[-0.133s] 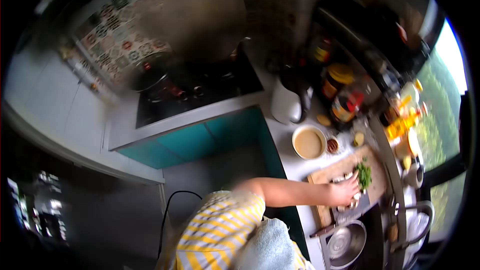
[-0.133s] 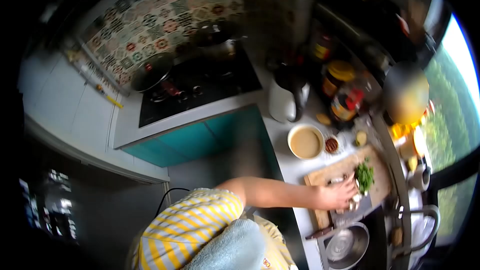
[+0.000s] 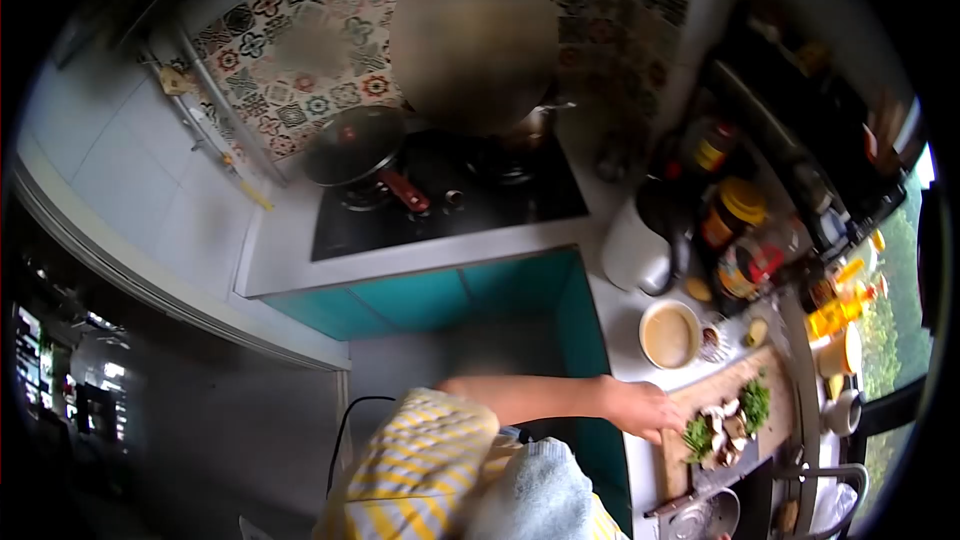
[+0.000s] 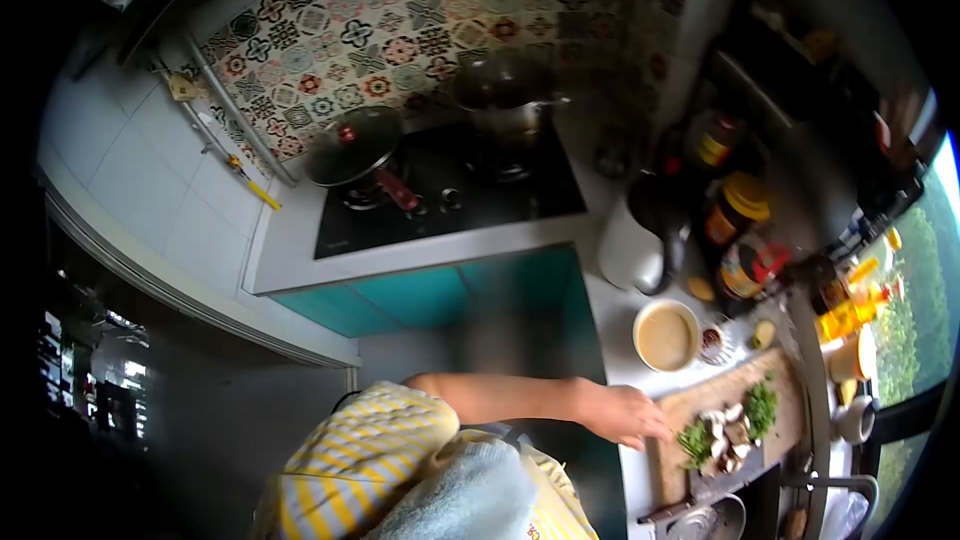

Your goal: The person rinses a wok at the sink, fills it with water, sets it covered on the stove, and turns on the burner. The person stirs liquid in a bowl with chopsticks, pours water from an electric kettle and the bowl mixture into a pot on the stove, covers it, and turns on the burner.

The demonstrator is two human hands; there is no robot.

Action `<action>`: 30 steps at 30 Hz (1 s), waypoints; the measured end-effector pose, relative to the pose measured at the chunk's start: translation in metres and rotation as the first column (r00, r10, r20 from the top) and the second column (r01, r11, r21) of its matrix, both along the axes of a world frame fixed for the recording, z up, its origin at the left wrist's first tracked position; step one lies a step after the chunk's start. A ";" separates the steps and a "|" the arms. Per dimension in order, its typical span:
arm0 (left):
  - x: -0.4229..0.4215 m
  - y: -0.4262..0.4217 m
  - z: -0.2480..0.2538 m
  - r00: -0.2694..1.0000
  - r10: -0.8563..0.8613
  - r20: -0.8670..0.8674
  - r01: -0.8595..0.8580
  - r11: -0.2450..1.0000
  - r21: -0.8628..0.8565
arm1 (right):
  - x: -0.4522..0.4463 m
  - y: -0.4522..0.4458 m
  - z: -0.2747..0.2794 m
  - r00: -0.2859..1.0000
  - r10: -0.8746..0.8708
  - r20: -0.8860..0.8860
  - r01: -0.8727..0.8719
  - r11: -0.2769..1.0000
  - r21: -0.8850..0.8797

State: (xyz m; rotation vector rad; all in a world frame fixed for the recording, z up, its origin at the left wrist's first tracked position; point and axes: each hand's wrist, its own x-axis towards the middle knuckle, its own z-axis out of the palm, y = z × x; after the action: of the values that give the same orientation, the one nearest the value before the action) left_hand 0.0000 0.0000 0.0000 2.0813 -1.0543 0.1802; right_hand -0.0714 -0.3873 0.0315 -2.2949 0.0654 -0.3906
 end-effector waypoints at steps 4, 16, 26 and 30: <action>-0.084 0.181 -0.003 0.840 0.533 0.102 -0.535 0.783 0.317 | 0.062 0.173 0.015 0.913 0.406 0.043 -0.404 0.914 -0.049; -0.278 0.372 -0.001 -0.149 0.985 0.088 -0.964 -0.164 0.209 | 0.080 0.519 0.032 0.370 0.907 -0.199 -0.927 0.348 -0.139; -0.289 0.455 0.047 -0.485 0.874 0.042 -0.867 -0.486 0.106 | 0.087 0.757 0.004 -0.031 0.996 -0.080 -0.990 -0.020 0.137; -0.253 0.518 0.063 -0.462 0.887 -0.002 -0.884 -0.461 0.074 | 0.078 0.826 -0.008 -0.112 0.982 -0.150 -0.992 -0.100 0.083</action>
State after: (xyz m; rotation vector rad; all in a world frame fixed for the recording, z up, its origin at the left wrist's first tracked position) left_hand -0.2532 0.5184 0.0630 2.2779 1.4333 0.9709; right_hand 0.0069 0.4389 0.0232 -1.6723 -1.6213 0.6822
